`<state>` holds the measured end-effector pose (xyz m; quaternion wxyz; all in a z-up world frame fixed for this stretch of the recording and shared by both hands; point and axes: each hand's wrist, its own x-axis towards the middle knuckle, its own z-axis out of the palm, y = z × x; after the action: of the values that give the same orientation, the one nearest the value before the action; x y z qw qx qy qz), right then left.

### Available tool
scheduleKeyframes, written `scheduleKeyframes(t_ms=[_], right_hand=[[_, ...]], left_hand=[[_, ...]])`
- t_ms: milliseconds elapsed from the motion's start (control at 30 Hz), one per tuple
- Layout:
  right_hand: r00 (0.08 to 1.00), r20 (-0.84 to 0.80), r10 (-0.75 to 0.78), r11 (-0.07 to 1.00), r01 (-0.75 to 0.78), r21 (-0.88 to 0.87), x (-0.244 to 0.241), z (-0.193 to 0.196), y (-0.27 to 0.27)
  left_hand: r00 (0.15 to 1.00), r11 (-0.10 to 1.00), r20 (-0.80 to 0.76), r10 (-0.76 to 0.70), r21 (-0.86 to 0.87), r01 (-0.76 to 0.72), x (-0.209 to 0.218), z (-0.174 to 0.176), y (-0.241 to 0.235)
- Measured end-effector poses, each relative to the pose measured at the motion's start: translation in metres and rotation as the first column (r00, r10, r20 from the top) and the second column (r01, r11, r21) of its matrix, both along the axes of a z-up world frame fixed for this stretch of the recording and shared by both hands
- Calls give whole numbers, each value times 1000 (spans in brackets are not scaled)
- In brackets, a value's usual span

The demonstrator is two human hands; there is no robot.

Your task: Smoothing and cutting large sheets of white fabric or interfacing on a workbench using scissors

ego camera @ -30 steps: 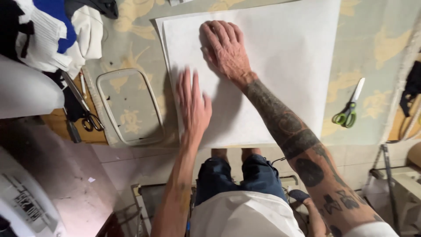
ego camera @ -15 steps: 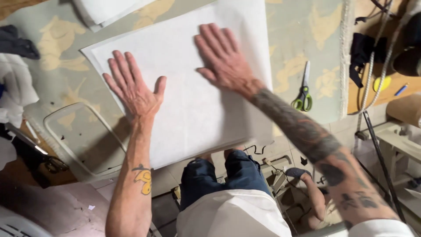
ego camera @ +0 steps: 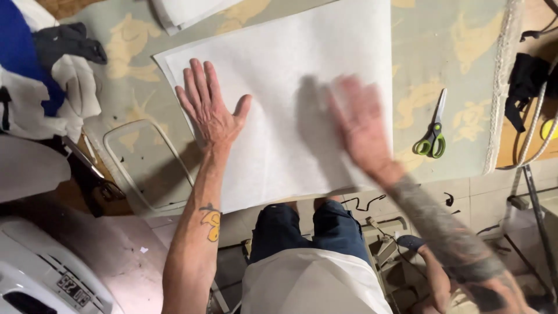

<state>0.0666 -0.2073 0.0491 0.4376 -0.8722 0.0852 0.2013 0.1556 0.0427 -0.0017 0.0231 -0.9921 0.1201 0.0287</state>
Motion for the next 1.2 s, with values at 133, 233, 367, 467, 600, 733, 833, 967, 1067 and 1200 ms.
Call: scheduleKeyframes(t_ms=[133,233,367,467,600,733,833,967,1067,1200], right_hand=[[879,88,469,770,-358,-529,2,-57,17],[933,46,356,799,-279,-532,0,-72,-1],[871,244,427,777,-216,-591,-12,-92,-12],[884,190,427,782,-256,-568,-8,-86,-19],[846,231,480,719,-228,-657,-15,-106,-28],[855,228,465,734,-229,-640,-13,-93,-21],[876,217,431,777,-238,-583,-10,-91,-27],[851,258,457,764,-227,-604,-14,-94,-29],[849,256,461,774,-244,-584,-10,-91,-29],[853,283,439,797,-225,-560,-10,-94,-34]], left_hand=[[999,1000,-36,15,11,-14,2,1,4],[996,999,-84,19,34,-16,2,-2,12],[994,998,-107,9,62,-2,1,4,13],[993,999,-121,16,41,-11,4,1,16],[998,996,30,-59,-70,61,0,1,35],[985,992,-138,-105,53,114,-38,17,55],[975,966,-25,-223,-143,217,-86,10,51],[994,979,-92,-62,-199,43,-131,-10,48],[996,982,-82,-22,-189,6,-140,-23,50],[996,990,-84,-13,-141,1,-140,-24,45]])
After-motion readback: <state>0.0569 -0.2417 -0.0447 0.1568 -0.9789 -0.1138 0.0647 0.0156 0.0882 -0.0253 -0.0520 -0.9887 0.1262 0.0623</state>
